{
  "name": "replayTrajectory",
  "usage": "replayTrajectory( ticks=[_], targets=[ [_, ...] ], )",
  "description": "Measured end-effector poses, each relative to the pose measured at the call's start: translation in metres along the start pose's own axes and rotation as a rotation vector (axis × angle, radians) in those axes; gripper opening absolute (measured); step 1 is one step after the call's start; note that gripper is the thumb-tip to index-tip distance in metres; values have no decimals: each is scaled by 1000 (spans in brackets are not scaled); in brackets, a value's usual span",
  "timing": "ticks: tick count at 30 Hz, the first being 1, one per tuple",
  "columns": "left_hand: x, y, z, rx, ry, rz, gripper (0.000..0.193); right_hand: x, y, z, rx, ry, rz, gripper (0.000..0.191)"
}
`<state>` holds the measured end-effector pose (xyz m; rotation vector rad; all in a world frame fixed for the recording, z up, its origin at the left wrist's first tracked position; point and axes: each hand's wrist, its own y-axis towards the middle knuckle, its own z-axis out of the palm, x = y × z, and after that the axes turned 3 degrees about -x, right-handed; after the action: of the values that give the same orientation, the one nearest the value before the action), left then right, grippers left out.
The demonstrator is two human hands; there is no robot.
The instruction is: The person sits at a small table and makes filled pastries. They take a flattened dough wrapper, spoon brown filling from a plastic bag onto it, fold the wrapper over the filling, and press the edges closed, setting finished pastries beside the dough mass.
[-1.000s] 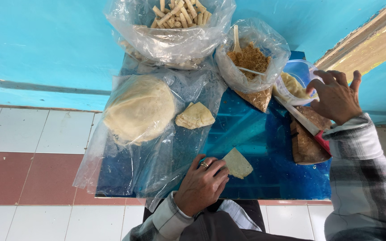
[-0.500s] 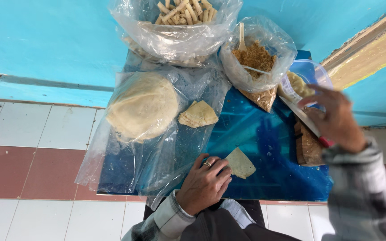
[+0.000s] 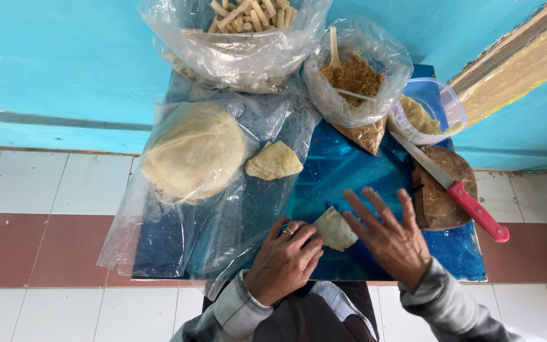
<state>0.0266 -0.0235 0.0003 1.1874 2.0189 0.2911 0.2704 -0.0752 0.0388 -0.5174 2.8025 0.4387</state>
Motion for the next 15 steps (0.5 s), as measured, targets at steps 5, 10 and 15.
replayTrajectory(
  ticks=[5,10,15],
  targets=[
    [-1,0,-1,-8,3,-1,21,4,5,3,-174,109,-13,56],
    [0,0,-1,-7,9,7,23,10,7,6,-86,141,-35,49],
    [0,0,0,-5,-5,0,22,-11,12,5,-128,111,62,35]
  ],
)
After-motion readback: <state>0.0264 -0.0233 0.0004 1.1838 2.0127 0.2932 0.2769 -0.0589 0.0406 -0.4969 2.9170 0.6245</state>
